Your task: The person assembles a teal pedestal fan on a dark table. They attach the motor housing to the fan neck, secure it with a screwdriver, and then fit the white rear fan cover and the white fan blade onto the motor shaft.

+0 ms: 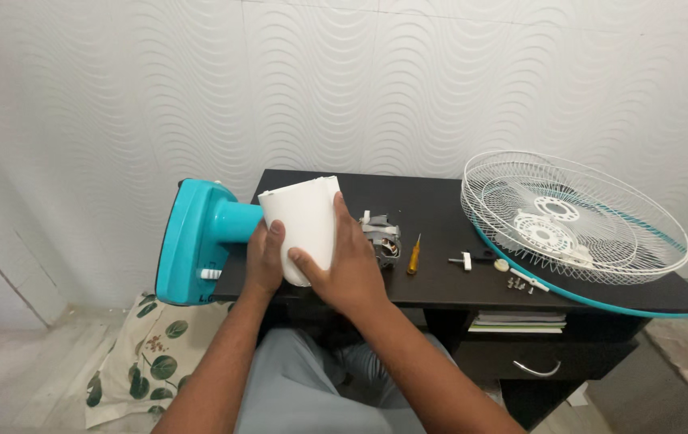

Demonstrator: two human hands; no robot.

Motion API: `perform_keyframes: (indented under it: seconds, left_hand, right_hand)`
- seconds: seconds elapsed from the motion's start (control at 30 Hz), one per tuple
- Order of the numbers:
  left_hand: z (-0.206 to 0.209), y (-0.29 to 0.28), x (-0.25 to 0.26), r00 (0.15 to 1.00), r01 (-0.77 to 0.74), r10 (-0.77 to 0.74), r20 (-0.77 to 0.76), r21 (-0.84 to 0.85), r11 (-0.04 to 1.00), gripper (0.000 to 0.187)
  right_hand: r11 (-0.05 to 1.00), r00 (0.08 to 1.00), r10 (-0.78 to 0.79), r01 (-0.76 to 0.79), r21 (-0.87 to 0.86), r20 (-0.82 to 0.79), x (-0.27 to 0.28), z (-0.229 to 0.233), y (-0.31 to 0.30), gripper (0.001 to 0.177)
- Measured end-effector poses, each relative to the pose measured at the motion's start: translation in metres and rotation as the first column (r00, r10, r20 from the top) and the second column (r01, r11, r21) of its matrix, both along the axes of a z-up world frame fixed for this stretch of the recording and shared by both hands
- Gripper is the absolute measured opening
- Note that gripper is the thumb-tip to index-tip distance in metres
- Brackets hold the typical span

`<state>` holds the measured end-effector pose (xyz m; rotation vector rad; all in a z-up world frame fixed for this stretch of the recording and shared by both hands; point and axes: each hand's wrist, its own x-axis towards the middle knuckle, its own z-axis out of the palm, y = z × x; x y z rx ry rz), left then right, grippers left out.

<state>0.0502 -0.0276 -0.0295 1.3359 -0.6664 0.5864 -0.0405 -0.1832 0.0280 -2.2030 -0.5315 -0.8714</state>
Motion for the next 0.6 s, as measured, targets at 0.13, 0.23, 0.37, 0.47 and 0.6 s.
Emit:
perform_keyframes:
  seconds: [0.13, 0.23, 0.37, 0.47, 0.6]
  left_hand:
    - [-0.001, 0.0, 0.0, 0.998, -0.042, 0.043, -0.04, 0.036, 0.998, 0.082]
    - [-0.003, 0.0, 0.004, 0.996, -0.077, 0.079, -0.049, 0.045, 0.996, 0.079]
    - [-0.013, 0.001, 0.012, 0.979, -0.2, 0.202, 0.001, 0.133, 0.971, 0.067]
    - [-0.018, 0.003, 0.02, 0.919, -0.393, 0.359, 0.163, 0.3, 0.869, 0.043]
    - [-0.023, -0.001, 0.022, 0.802, -0.591, 0.45, 0.393, 0.414, 0.692, 0.054]
  right_hand:
    - [0.998, 0.996, -0.041, 0.045, 0.052, -0.082, -0.004, 0.004, 0.011, 0.125]
    - [0.99, 0.999, -0.027, 0.03, 0.136, -0.021, -0.005, 0.007, 0.009, 0.124]
    - [0.976, 0.995, -0.012, -0.011, 0.218, 0.104, -0.005, 0.012, -0.003, 0.123]
    - [0.943, 0.989, -0.145, 0.134, 0.304, 0.013, -0.005, 0.02, -0.033, 0.119]
    - [0.892, 0.897, -0.426, 0.396, 0.22, 0.114, 0.001, 0.05, -0.13, 0.124]
